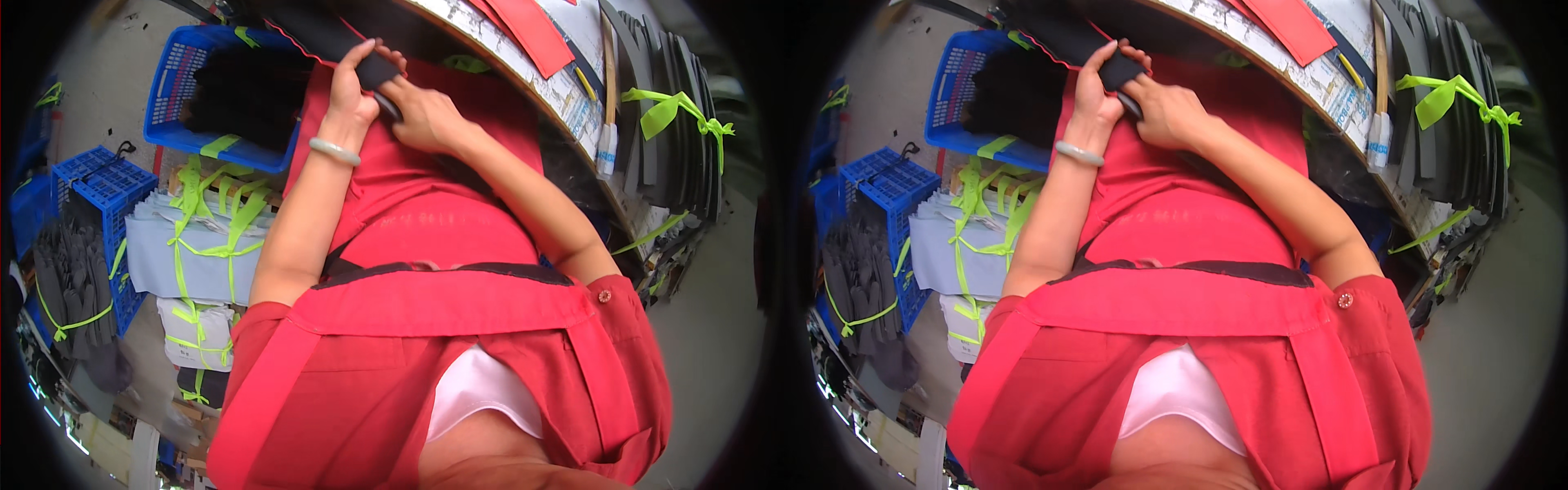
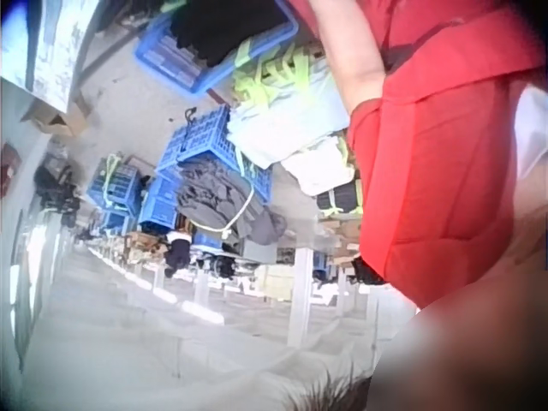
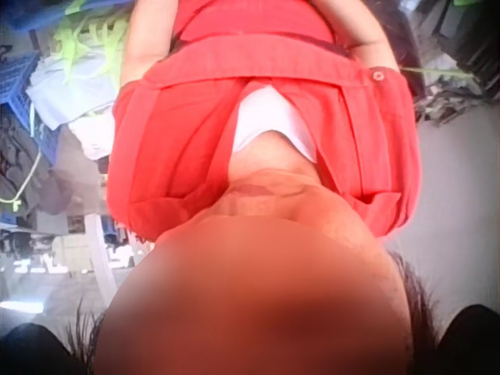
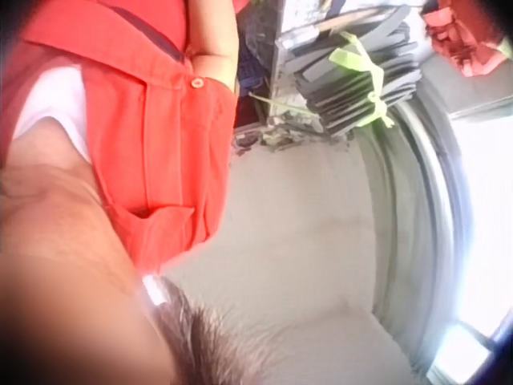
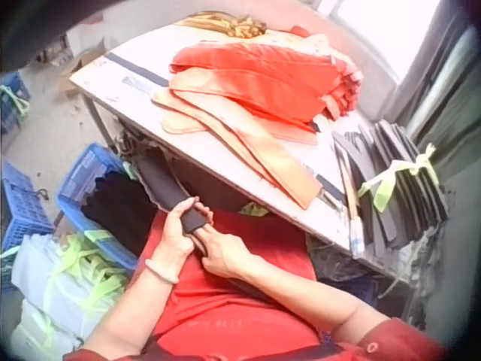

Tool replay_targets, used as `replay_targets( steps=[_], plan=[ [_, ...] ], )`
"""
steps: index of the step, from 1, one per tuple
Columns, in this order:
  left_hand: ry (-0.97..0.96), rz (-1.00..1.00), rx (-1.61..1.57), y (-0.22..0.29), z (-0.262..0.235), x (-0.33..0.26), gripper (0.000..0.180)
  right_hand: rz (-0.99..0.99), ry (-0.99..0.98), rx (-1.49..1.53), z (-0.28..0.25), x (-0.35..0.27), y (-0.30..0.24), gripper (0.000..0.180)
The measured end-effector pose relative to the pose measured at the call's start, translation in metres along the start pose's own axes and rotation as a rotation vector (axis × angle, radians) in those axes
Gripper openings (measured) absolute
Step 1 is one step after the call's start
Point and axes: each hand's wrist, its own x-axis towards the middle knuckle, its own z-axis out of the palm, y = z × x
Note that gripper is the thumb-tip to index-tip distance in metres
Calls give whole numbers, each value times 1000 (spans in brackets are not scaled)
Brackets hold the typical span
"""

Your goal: Inspecting and assembling padded fabric components for vests or safety gear at a factory workbench.

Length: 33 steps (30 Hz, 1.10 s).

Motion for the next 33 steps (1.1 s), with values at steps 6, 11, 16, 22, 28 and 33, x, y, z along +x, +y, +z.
replay_targets(
  steps=[6, 11, 16, 22, 28, 33],
  plan=[
    [-79, -2, -24, 6, -7, 9, 15, 30, -138, 31, -10, 30, -10, 42],
    [-136, 53, 14, 1, -8, 7, 19, 13, 46, 49, 1, -5, -4, 59],
    [-107, 2, 70, 0, -2, 1, 19, 25, -18, -11, -5, 27, -5, 57],
    [-35, 120, 124, 4, -2, 3, 17, 31, -13, -51, 1, 4, -4, 56],
    [-53, 36, 35, 9, -7, 7, 16, 83, -147, -66, 1, 25, -5, 56],
    [-187, 10, -9, 0, -15, 8, 27, -1, 44, -28, 0, -5, -7, 57]
  ],
)
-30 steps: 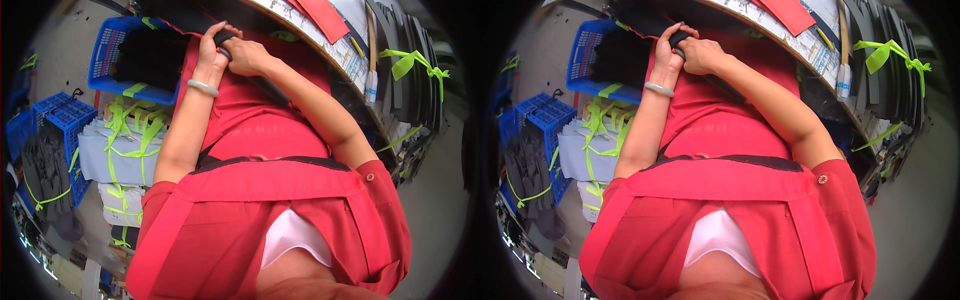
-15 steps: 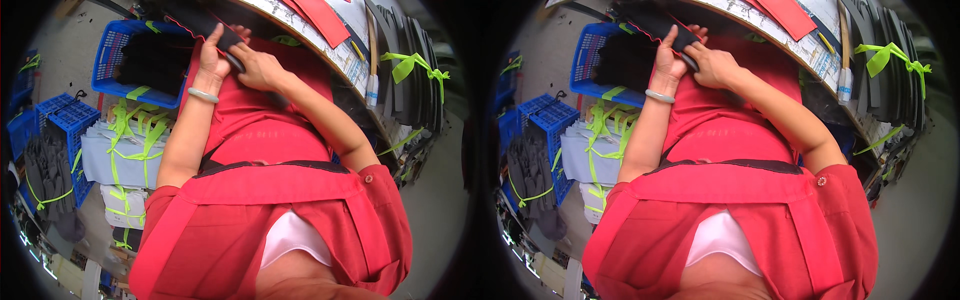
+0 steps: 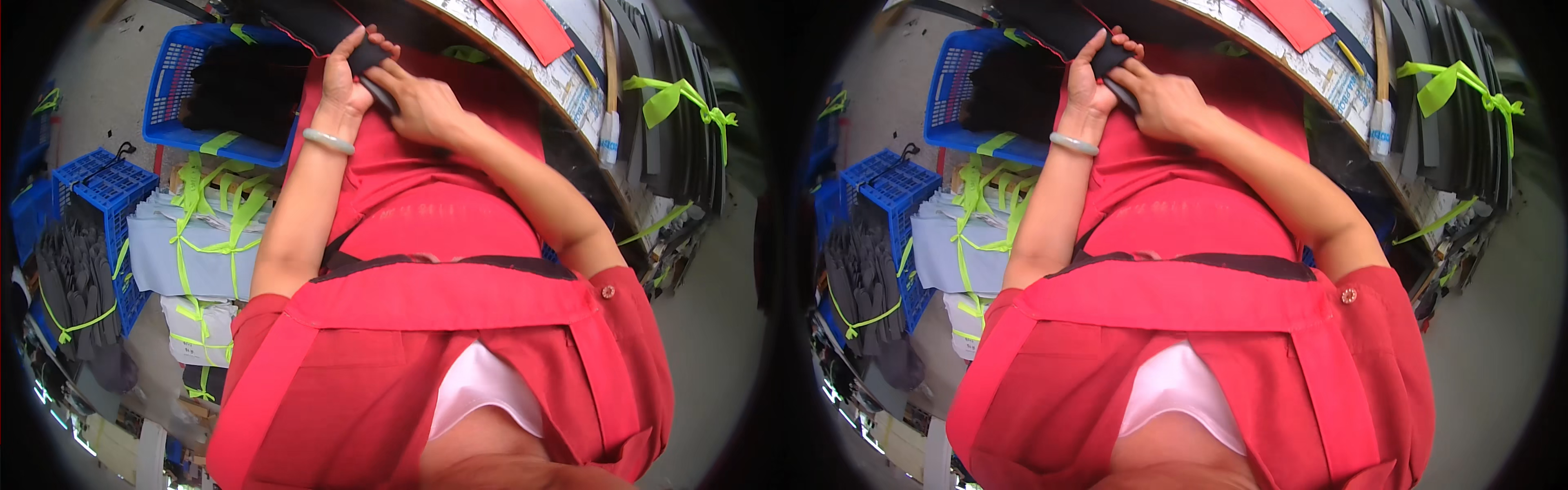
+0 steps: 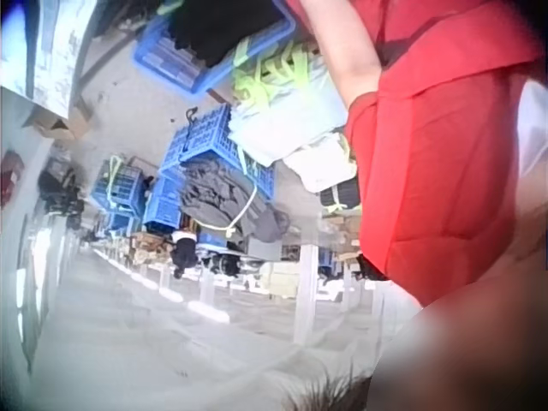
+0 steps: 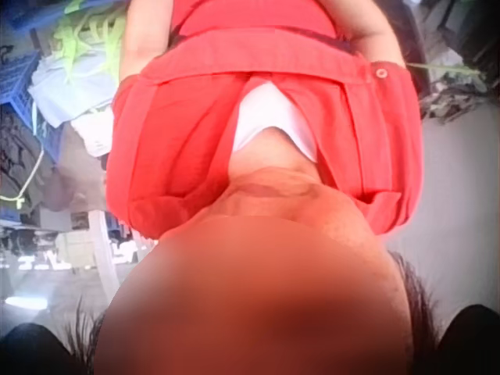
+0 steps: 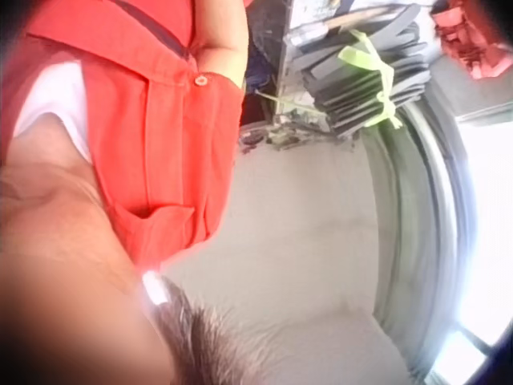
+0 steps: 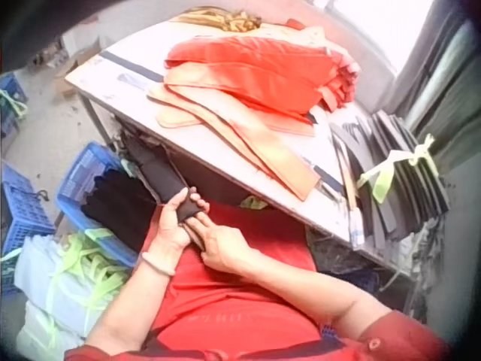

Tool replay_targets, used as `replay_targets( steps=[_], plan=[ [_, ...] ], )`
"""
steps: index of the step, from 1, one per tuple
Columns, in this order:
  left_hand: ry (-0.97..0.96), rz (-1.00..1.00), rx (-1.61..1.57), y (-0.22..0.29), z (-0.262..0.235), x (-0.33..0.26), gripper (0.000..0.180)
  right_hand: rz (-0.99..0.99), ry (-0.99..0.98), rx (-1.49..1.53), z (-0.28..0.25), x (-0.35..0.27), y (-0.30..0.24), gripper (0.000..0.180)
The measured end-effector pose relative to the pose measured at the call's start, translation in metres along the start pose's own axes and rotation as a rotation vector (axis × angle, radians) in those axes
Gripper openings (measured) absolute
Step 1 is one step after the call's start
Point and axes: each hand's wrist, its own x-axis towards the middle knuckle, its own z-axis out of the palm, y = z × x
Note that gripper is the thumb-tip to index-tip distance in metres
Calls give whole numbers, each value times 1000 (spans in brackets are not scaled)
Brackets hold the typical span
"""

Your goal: Inspecting and assembling padded fabric components for vests or safety gear at a factory workbench.

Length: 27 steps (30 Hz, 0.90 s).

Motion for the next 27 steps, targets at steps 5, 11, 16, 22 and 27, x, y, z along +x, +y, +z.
replay_targets(
  steps=[5, 11, 16, 22, 27],
  plan=[
    [85, -53, 33, -3, 17, -8, 45, 28, -48, -41, -2, 29, 0, 56],
    [81, 55, 206, -1, 9, -5, 26, -41, 14, -98, 5, 7, 6, 45],
    [119, -39, 23, 5, 6, -2, 17, -30, -48, -92, 8, 34, 5, 41],
    [28, -45, 24, 2, 8, -1, 26, -42, 58, -58, -2, -3, 2, 57],
    [43, -111, 65, -4, 14, -7, 42, 9, 18, -66, -1, 24, 4, 59]
  ],
)
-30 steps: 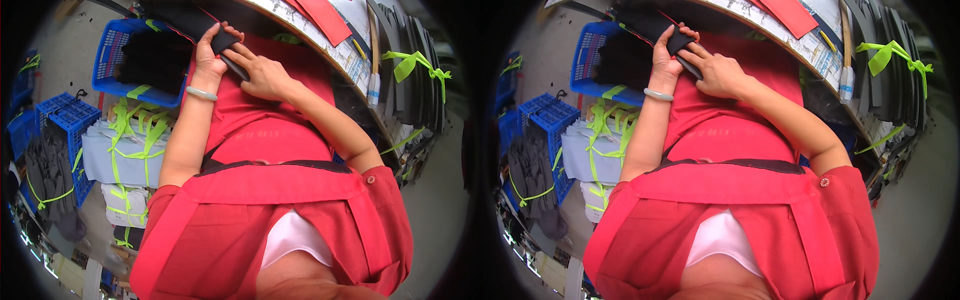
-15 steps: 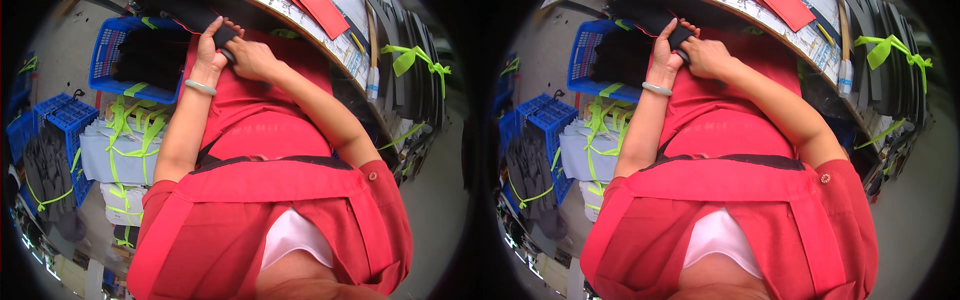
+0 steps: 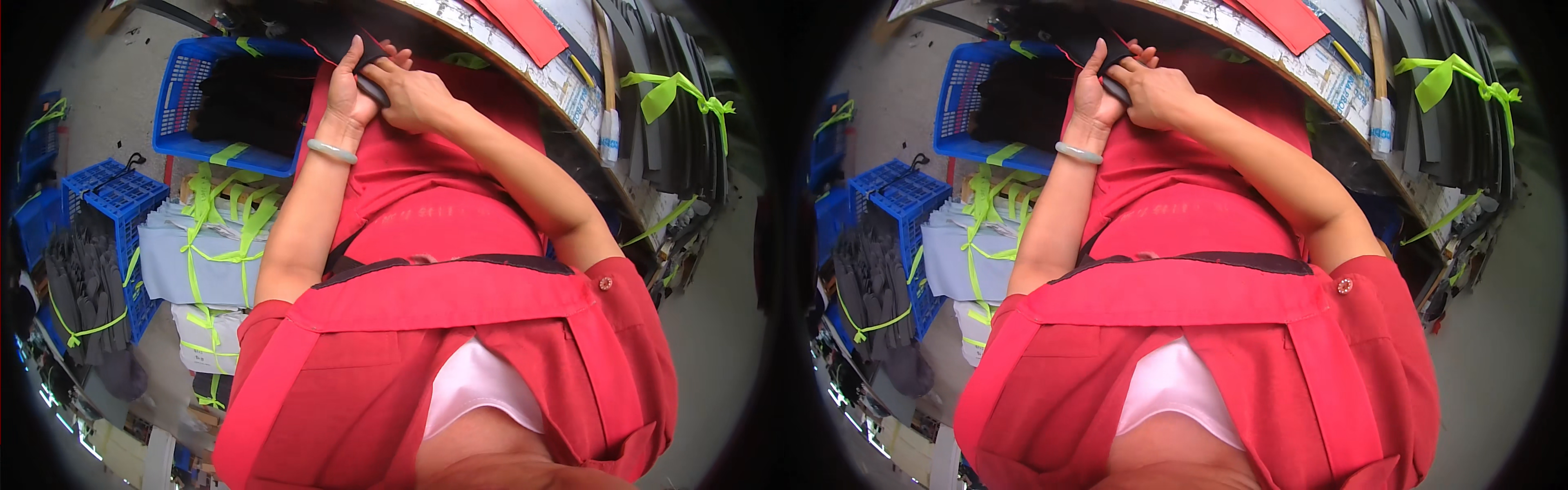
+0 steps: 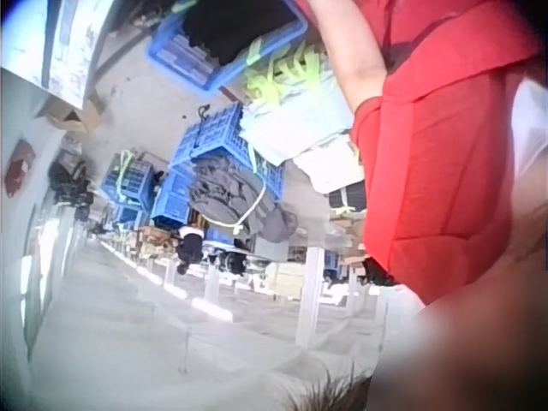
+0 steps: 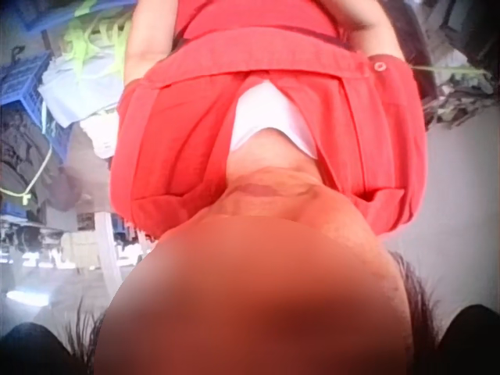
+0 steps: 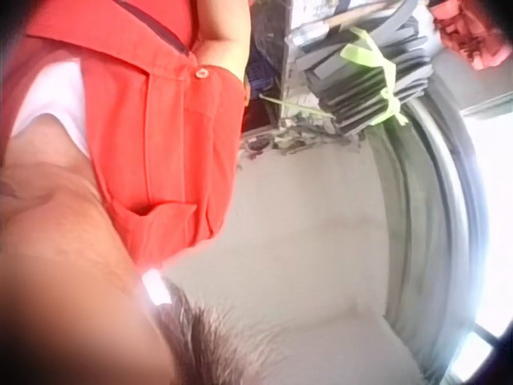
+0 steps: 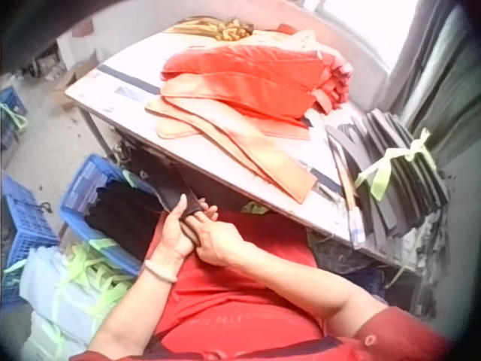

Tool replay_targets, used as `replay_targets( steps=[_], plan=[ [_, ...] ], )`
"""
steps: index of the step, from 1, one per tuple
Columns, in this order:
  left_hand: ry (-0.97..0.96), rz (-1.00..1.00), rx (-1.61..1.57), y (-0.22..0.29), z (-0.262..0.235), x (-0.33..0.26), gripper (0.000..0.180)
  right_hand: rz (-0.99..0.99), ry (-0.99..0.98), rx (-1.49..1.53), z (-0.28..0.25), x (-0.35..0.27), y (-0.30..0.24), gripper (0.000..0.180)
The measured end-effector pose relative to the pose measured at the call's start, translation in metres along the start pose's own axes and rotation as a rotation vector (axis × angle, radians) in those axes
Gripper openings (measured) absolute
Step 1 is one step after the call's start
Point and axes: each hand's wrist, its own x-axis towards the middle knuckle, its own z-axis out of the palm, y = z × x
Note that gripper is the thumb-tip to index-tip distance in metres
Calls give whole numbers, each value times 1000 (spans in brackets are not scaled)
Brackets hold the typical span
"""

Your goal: Inspecting and assembling padded fabric components for vests or safety gear at a factory workbench.

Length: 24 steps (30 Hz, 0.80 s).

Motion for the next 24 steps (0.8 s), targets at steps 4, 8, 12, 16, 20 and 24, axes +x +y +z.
replay_targets(
  steps=[4, 8, 12, 16, 20, 24],
  plan=[
    [56, 108, 49, 9, 1, -3, 33, -87, 16, 25, 2, -34, 3, 56],
    [27, 114, 65, 6, -8, 4, 25, -10, -75, -62, 8, 8, 4, 46],
    [26, 35, -15, 11, -6, 7, 25, -3, -168, -28, -9, 2, -7, 49],
    [-66, -44, -133, 11, -8, 3, 29, -141, 49, 50, -8, -51, 3, 62],
    [-131, -33, -31, 0, -10, 5, 36, -93, 127, -35, 14, -17, 12, 59],
    [-18, -4, 82, -1, 1, -1, 37, -122, 83, 15, -1, -24, 11, 58]
  ],
)
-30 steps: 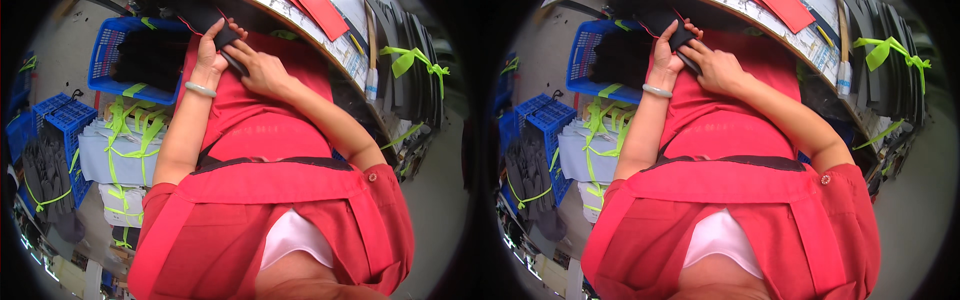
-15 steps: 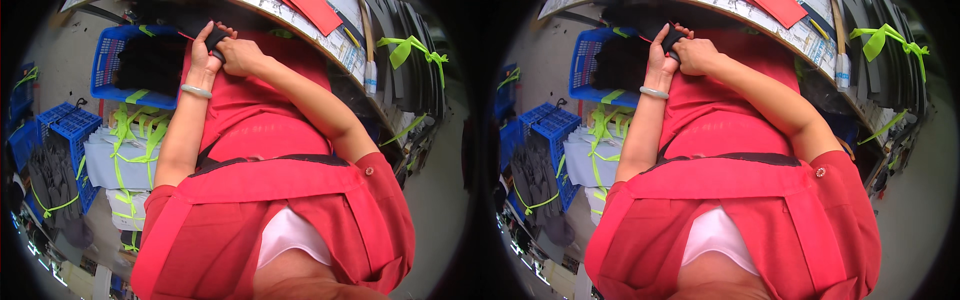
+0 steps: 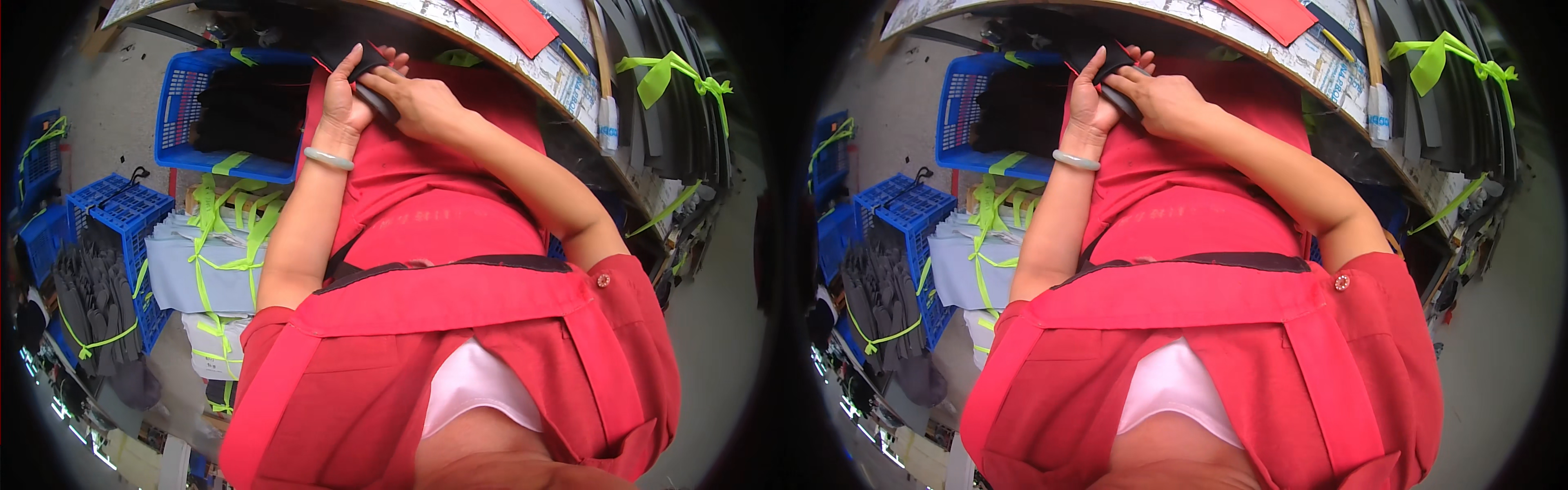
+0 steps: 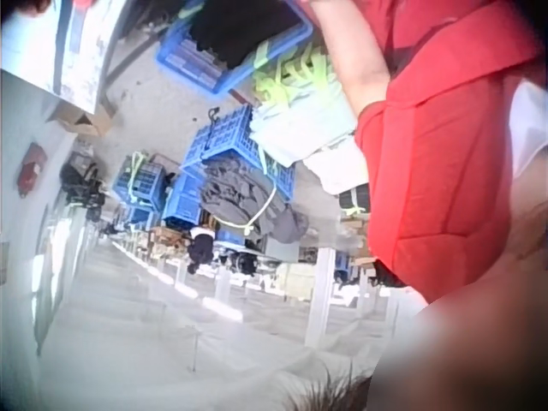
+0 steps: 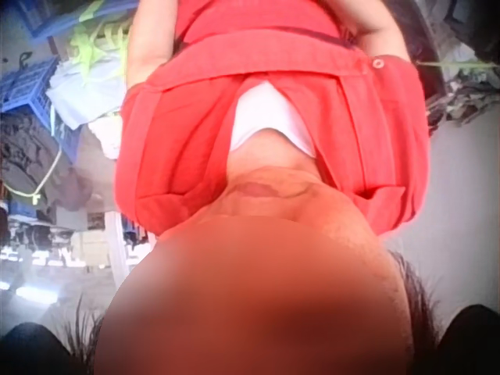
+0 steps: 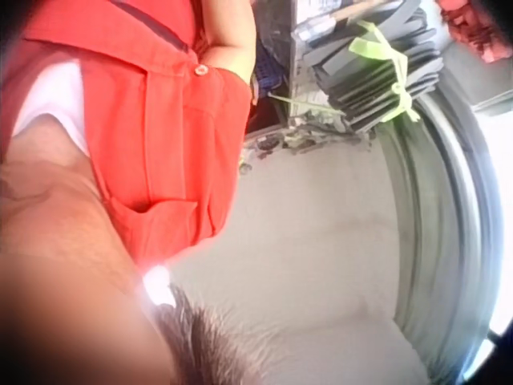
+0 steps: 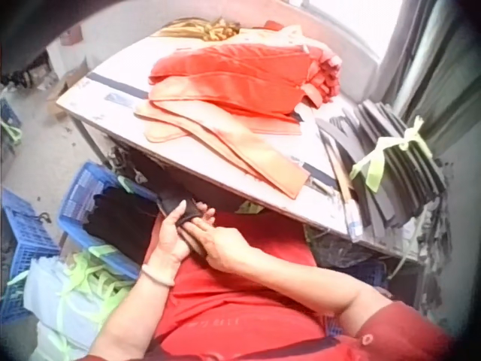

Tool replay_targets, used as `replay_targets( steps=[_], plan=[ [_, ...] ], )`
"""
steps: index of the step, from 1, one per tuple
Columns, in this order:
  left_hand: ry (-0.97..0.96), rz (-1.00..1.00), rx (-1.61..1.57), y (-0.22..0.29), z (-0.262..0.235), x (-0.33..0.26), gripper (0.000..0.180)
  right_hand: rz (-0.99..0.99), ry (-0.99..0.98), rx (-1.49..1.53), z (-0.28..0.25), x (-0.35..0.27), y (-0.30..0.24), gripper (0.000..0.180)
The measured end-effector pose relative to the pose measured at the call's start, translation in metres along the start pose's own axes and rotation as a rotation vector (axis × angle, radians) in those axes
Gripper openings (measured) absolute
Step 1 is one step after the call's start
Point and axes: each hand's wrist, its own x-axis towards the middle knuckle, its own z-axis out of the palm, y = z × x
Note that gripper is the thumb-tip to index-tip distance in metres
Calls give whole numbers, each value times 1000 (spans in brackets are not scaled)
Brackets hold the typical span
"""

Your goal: Inspecting and assembling padded fabric components for vests or safety gear at a factory workbench.

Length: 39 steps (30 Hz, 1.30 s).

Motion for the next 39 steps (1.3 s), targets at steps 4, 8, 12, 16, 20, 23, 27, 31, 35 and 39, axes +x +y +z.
replay_targets(
  steps=[4, 8, 12, 16, 20, 23, 27, 31, 35, 39],
  plan=[
    [69, 72, 101, 7, -4, 2, 28, -79, 51, -48, 8, -26, 3, 57],
    [109, 119, 125, -3, 0, 5, 16, 6, 1, -174, 34, 20, 23, 42],
    [94, 81, 67, 5, 2, 1, 17, -55, 98, -114, 21, 7, 12, 38],
    [108, 121, 126, -2, 1, -2, 17, -64, 69, -126, 21, -11, 16, 32],
    [88, 108, 137, 8, 0, 5, 16, -49, -75, -193, 30, 37, 22, 27],
    [110, 70, 86, 11, -6, 4, 16, -77, -33, -175, 21, 26, 14, 31],
    [67, 21, 102, 19, -2, -4, 17, -134, 154, -75, 5, -24, 7, 36],
    [-142, -60, -93, 13, -9, 3, 20, -142, 122, -177, 14, -10, 15, 38],
    [-166, -59, -61, 11, 0, -4, 25, -114, 146, -95, 19, 13, 18, 38],
    [-36, -13, 9, 20, 2, -8, 31, -129, 83, 3, 7, -7, 16, 36]
  ],
)
